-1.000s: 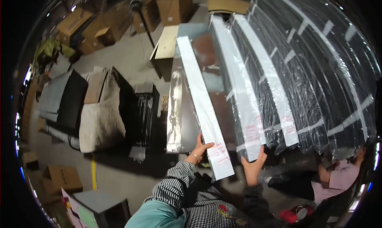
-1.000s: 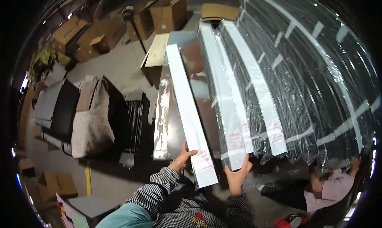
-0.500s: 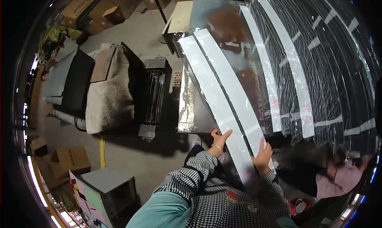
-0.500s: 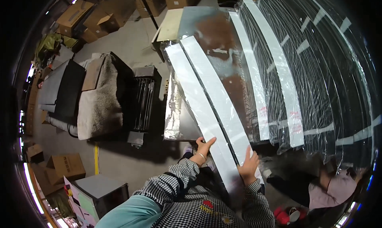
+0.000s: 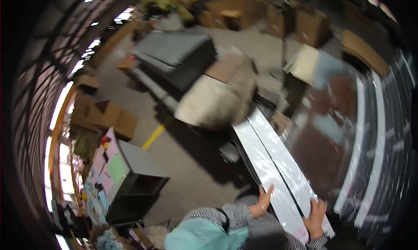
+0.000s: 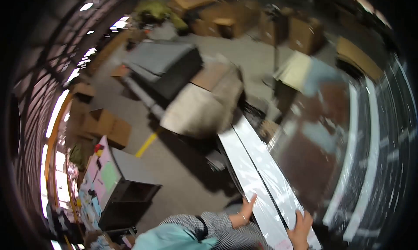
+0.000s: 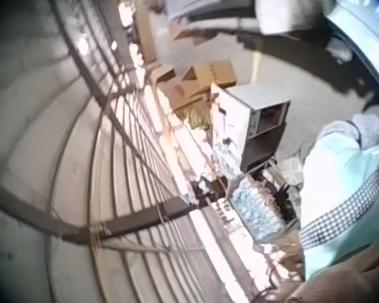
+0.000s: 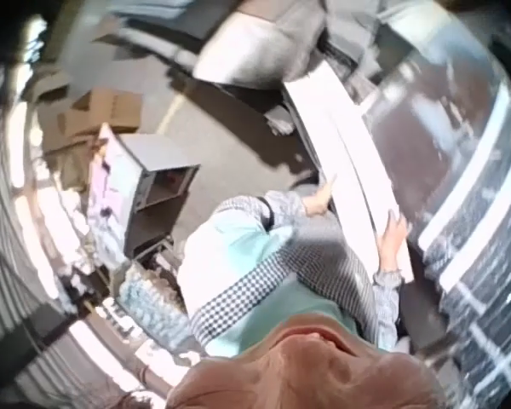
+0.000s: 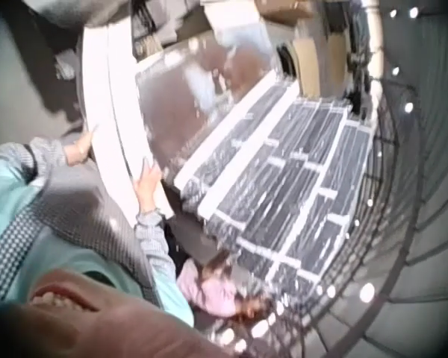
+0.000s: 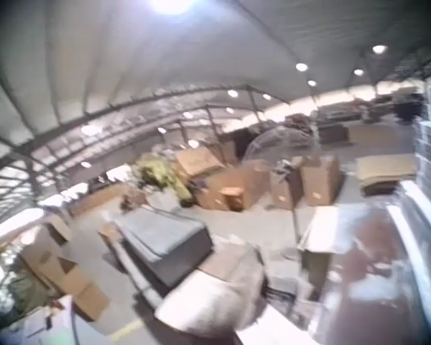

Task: Marking cardboard shipping boxes with a pen and then organizing long wrapped components on a warehouse pallet.

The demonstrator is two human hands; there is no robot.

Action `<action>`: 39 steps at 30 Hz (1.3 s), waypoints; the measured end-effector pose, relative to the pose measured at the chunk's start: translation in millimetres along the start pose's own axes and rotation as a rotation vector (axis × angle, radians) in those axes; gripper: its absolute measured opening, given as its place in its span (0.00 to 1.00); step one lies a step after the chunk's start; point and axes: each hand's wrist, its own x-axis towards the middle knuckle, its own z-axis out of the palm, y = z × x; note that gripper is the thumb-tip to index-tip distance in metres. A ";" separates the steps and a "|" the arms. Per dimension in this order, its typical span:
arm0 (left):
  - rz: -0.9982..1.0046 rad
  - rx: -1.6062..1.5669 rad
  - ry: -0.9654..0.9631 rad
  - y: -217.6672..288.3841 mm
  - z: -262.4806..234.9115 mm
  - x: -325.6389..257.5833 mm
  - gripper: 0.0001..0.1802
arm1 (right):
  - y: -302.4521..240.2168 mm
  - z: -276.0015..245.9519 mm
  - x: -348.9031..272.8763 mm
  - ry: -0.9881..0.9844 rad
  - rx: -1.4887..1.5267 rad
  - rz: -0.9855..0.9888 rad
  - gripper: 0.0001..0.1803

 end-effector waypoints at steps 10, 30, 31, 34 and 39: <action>0.017 -0.231 0.101 109.8 -38.6 80.9 0.70 | -76.6 20.4 133.0 0.084 -0.128 -0.273 0.45; -0.054 -0.249 0.065 125.3 -62.6 161.6 0.71 | -130.4 23.3 178.7 0.003 -0.111 -0.213 0.38; -0.043 -0.256 0.069 121.5 -65.5 164.0 0.71 | -131.2 25.6 178.4 -0.002 -0.106 -0.214 0.38; -0.007 -0.238 0.079 118.6 -68.0 176.1 0.70 | -127.7 33.9 179.4 -0.033 -0.175 -0.150 0.44; -0.008 -0.381 0.157 147.9 -75.1 208.8 0.49 | -113.9 71.3 229.4 0.139 -0.083 -0.320 0.36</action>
